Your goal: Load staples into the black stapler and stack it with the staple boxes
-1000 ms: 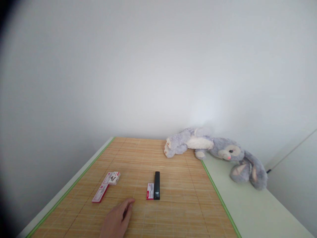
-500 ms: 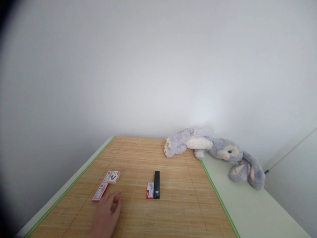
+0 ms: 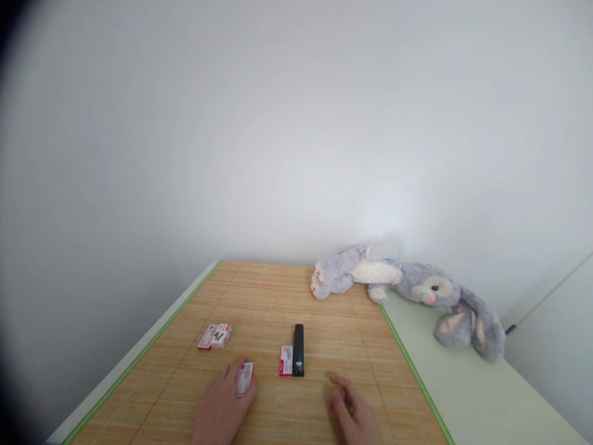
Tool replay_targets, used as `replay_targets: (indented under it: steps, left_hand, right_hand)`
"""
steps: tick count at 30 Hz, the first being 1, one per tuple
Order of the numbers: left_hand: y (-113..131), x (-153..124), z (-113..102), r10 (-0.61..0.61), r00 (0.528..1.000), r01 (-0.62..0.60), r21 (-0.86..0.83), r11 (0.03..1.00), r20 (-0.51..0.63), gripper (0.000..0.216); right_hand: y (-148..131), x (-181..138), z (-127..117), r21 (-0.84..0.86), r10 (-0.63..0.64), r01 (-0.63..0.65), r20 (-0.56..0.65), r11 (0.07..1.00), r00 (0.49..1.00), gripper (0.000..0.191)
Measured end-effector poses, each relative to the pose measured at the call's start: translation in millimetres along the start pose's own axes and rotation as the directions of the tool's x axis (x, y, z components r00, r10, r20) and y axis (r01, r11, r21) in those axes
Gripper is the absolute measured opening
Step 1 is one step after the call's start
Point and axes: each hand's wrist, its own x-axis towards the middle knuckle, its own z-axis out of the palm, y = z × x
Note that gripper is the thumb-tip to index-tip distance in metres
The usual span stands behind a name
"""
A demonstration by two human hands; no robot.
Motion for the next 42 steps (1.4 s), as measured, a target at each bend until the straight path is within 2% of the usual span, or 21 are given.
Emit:
replay_targets:
  steps: [3, 5, 6, 9, 13, 15, 17, 19, 24, 27, 29, 31, 33, 35, 36, 39, 42]
  left_hand:
    - [22, 2, -5, 0.107, 0.978, -0.085, -0.126, 0.988, 0.181, 0.064]
    - [22, 7, -12, 0.211, 0.935, -0.154, -0.21, 0.966, 0.286, 0.076]
    - [20, 10, -16, 0.253, 0.915, -0.18, -0.246, 0.952, 0.313, 0.075]
    - [17, 16, -24, 0.335, 0.893, -0.231, -0.331, 0.915, 0.302, 0.069]
    - [17, 22, -23, 0.426, 0.871, -0.312, -0.395, 0.864, 0.244, 0.057]
    - [14, 29, -19, 0.424, 0.884, -0.312, -0.428, 0.848, 0.197, 0.051]
    - [14, 41, -13, 0.408, 0.902, -0.305, -0.46, 0.834, 0.141, 0.054]
    - [19, 53, -7, 0.423, 0.901, -0.329, -0.477, 0.815, 0.101, 0.058]
    - [46, 69, 12, 0.469, 0.861, -0.331, -0.485, 0.81, 0.195, 0.066]
    - [48, 67, 20, 0.474, 0.855, -0.316, -0.513, 0.798, 0.211, 0.078]
    - [35, 69, 18, 0.465, 0.869, -0.321, -0.522, 0.79, 0.169, 0.085]
    - [9, 77, 9, 0.403, 0.913, -0.322, -0.499, 0.805, 0.06, 0.072]
    - [-28, 91, -6, 0.291, 0.952, -0.3, -0.443, 0.845, -0.091, 0.05]
    - [-70, 107, -20, 0.196, 0.963, -0.255, -0.392, 0.884, -0.184, 0.051]
    - [-91, 114, -25, 0.168, 0.969, -0.224, -0.354, 0.908, -0.183, 0.054]
    - [-141, 122, -32, 0.21, 0.977, -0.214, -0.206, 0.955, -0.039, 0.063]
    - [-166, 112, -33, 0.2, 0.98, -0.201, -0.095, 0.975, -0.017, 0.065]
  right_hand:
    - [-1, 38, 20, 0.002, -0.078, 0.079, -0.094, 0.997, 0.993, 0.052]
    - [3, 51, 26, -0.018, -0.089, 0.087, -0.133, 0.996, 0.987, 0.049]
    - [7, 54, 27, -0.021, -0.092, 0.09, -0.14, 0.996, 0.986, 0.048]
    - [18, 56, 26, -0.023, -0.112, 0.11, -0.125, 0.994, 0.986, 0.043]
    - [22, 52, 25, -0.031, -0.121, 0.118, -0.105, 0.993, 0.987, 0.041]
    - [20, 51, 26, -0.037, -0.11, 0.107, -0.105, 0.994, 0.988, 0.041]
    - [19, 51, 27, -0.043, -0.101, 0.097, -0.098, 0.994, 0.99, 0.042]
    - [18, 52, 27, -0.048, -0.098, 0.094, -0.093, 0.994, 0.991, 0.042]
    - [21, 53, 28, -0.062, -0.101, 0.096, -0.087, 0.993, 0.991, 0.041]
    - [23, 53, 29, -0.059, -0.106, 0.101, -0.08, 0.993, 0.991, 0.041]
    - [24, 52, 29, -0.054, -0.109, 0.105, -0.082, 0.993, 0.991, 0.041]
    - [24, 52, 29, -0.049, -0.113, 0.109, -0.086, 0.993, 0.99, 0.041]
    - [25, 53, 30, -0.049, -0.118, 0.114, -0.088, 0.992, 0.989, 0.04]
    - [25, 53, 29, -0.051, -0.121, 0.117, -0.09, 0.992, 0.989, 0.039]
    - [25, 53, 29, -0.05, -0.121, 0.117, -0.089, 0.992, 0.989, 0.039]
    - [26, 53, 29, -0.047, -0.122, 0.118, -0.09, 0.992, 0.988, 0.039]
    - [26, 53, 30, -0.047, -0.125, 0.121, -0.095, 0.992, 0.988, 0.039]
